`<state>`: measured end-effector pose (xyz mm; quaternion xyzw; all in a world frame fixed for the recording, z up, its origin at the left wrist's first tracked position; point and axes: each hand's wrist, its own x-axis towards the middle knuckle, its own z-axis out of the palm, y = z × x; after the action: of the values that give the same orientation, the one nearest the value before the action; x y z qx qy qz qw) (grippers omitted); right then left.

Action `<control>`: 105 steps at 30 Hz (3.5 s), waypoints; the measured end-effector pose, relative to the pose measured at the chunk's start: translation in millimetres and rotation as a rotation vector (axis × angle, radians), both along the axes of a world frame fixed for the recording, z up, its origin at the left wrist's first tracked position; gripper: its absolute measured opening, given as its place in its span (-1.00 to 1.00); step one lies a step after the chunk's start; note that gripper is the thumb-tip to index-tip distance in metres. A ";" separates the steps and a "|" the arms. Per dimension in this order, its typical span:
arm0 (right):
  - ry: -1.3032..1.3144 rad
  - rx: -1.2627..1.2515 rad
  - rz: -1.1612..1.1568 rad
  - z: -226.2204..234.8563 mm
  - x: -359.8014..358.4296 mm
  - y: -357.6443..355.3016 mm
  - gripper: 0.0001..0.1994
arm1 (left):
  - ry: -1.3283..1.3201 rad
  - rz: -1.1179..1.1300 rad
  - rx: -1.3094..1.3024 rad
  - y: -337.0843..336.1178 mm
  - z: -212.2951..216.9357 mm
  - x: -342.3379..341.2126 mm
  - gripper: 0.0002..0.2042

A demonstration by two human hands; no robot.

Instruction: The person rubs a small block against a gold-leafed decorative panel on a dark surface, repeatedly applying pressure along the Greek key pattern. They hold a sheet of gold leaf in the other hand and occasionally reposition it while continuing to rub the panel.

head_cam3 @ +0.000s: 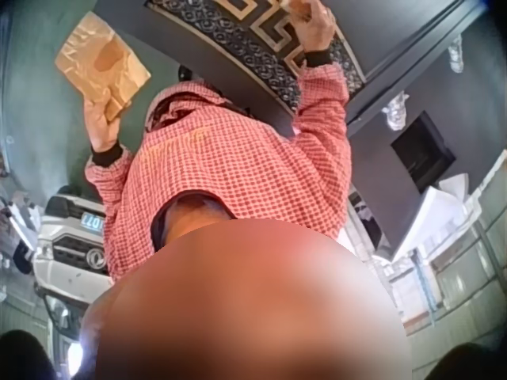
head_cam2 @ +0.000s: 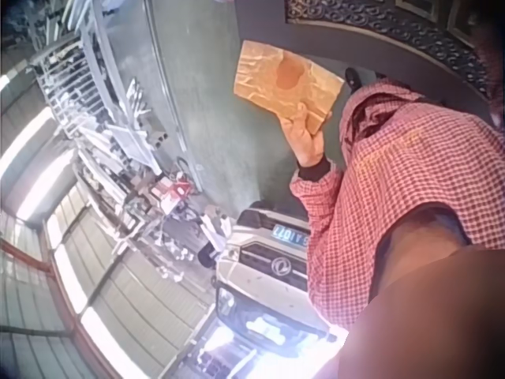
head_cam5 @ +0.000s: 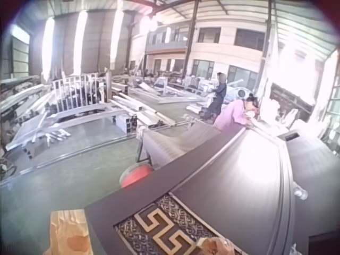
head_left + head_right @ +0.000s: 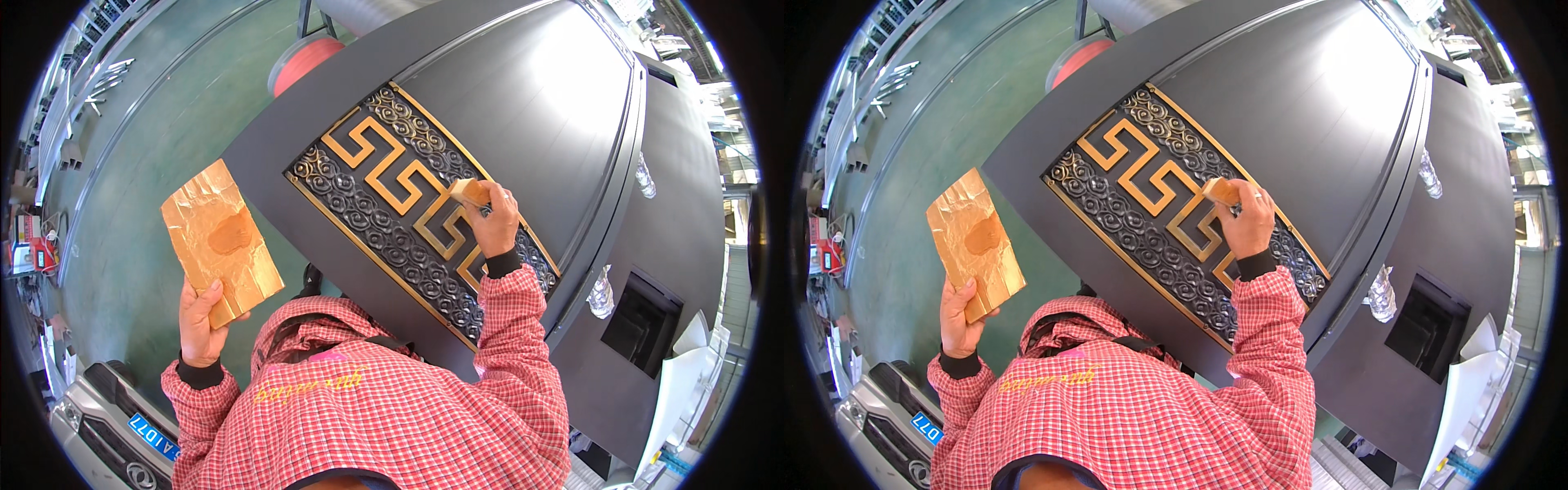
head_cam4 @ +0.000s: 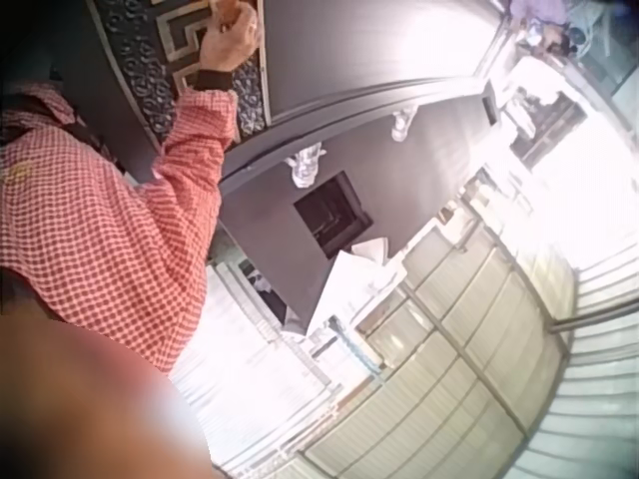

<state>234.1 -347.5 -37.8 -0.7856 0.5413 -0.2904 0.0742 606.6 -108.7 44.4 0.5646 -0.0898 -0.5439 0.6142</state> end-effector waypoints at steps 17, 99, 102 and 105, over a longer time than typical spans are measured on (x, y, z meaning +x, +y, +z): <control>0.052 -0.004 0.110 -0.7 15.8 26.3 -0.63 | -0.010 -0.006 0.011 4.7 1.5 -2.4 -0.54; -0.222 0.159 -0.213 3.6 14.8 98.6 -0.59 | 0.078 -0.167 -0.077 47.5 -15.4 -2.5 -0.52; -0.149 0.131 -0.137 -9.0 18.9 87.0 -0.59 | 0.084 -0.152 -0.077 43.9 -13.5 -8.0 -0.52; -0.153 0.113 -0.041 -16.4 25.3 80.2 -0.61 | 0.043 -0.112 -0.050 38.4 -7.8 -20.9 -0.53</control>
<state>259.4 -267.3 -54.2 -0.7446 0.5653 -0.3201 0.1536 585.8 -70.2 36.6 0.5313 -0.1216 -0.5872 0.5985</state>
